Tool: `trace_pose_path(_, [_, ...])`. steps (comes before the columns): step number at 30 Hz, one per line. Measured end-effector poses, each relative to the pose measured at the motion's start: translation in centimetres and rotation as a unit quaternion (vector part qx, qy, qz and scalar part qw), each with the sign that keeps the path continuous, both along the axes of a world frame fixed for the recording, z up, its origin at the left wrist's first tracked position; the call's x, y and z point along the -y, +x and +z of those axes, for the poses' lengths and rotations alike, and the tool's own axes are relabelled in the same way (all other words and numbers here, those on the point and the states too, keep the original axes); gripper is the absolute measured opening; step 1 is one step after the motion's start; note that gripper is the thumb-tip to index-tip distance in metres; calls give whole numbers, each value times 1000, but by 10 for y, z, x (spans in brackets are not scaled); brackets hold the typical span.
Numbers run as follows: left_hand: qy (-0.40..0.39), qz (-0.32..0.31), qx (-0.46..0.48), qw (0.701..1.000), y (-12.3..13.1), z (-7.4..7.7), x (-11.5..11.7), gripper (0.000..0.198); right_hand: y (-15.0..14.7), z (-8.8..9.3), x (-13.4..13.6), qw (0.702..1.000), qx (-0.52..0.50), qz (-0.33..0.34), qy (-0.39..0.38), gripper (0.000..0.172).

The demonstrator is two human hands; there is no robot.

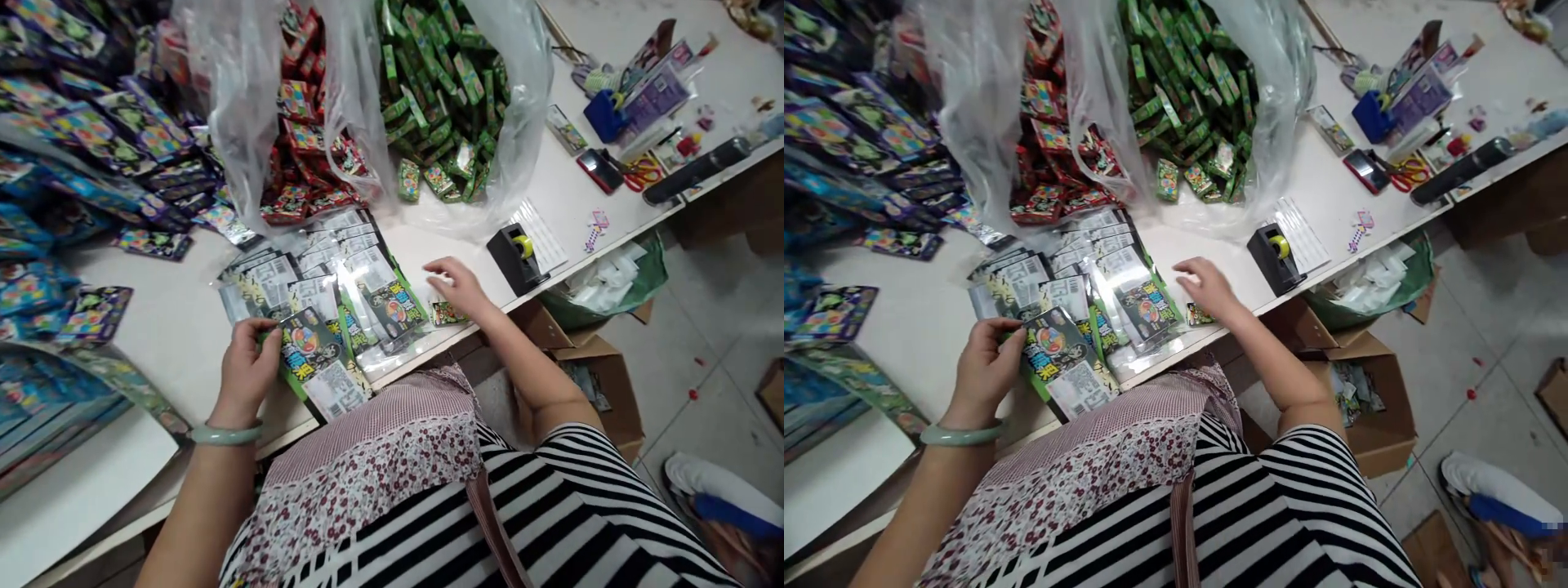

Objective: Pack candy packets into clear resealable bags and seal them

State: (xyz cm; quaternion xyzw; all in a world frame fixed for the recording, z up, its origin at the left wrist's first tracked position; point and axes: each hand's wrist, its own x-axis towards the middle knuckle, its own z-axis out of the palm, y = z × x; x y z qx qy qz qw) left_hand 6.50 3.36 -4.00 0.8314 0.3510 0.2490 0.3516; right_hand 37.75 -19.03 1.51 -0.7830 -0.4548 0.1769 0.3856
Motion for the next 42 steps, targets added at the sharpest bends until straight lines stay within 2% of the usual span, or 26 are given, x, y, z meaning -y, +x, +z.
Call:
trace_pose_path(3, [72, 1, -73, 995, 5, 8, -5, 11, 39, -12, 45, 986, 76, -102, -103, 25])
trace_pose_path(7, [135, -66, -87, 985, 35, 36, 4, 20, 47, -23, 72, 967, 70, -153, -191, 40])
trace_pose_path(8, [137, -112, -79, 981, 49, 43, 11, 25, 45, -25, 74, 965, 60, -157, -199, 43])
trace_pose_path(9, [131, -187, -75, 971, 64, 49, 20, 29, 42, -27, 74, 965, 51, -163, -201, 44])
trace_pose_path(11, [98, -351, -88, 927, 97, 55, 39, 34, 37, -31, 71, 965, 42, -173, -193, 43])
trace_pose_path(12, [95, -390, -97, 911, 115, 55, 49, 36, 35, -33, 70, 966, 40, -175, -188, 41])
trace_pose_path(15, [115, -430, -121, 887, 162, 46, 68, 38, 34, -37, 66, 966, 36, -175, -188, 33])
trace_pose_path(17, [133, -436, -149, 878, 183, 38, 68, 41, 34, -39, 64, 965, 28, -180, -191, 29])
trace_pose_path(19, [153, -432, -177, 871, 193, 31, 59, 43, 36, -39, 63, 962, 17, -191, -193, 25])
trace_pose_path(25, [167, -449, -175, 860, 173, 19, 31, 41, 38, -41, 64, 961, 1, -205, -183, 15])
trace_pose_path(28, [179, -451, -188, 854, 168, 17, 27, 45, 38, -41, 65, 965, -7, -201, -169, 19])
trace_pose_path(33, [175, -467, -183, 847, 178, 14, 27, 47, 37, -38, 64, 960, -15, -212, -182, 21])
trace_pose_path(36, [158, -460, -168, 857, 179, 13, 27, 43, 38, -37, 63, 957, -32, -223, -185, 19])
trace_pose_path(38, [144, -457, -155, 864, 177, 15, 28, 40, 41, -38, 64, 957, -52, -228, -170, 24])
trace_pose_path(40, [129, -444, -136, 877, 177, 20, 34, 37, 43, -42, 66, 960, -70, -233, -136, 31])
trace_pose_path(42, [110, -401, -115, 902, 179, 27, 45, 35, 45, -48, 68, 963, -84, -239, -88, 36])
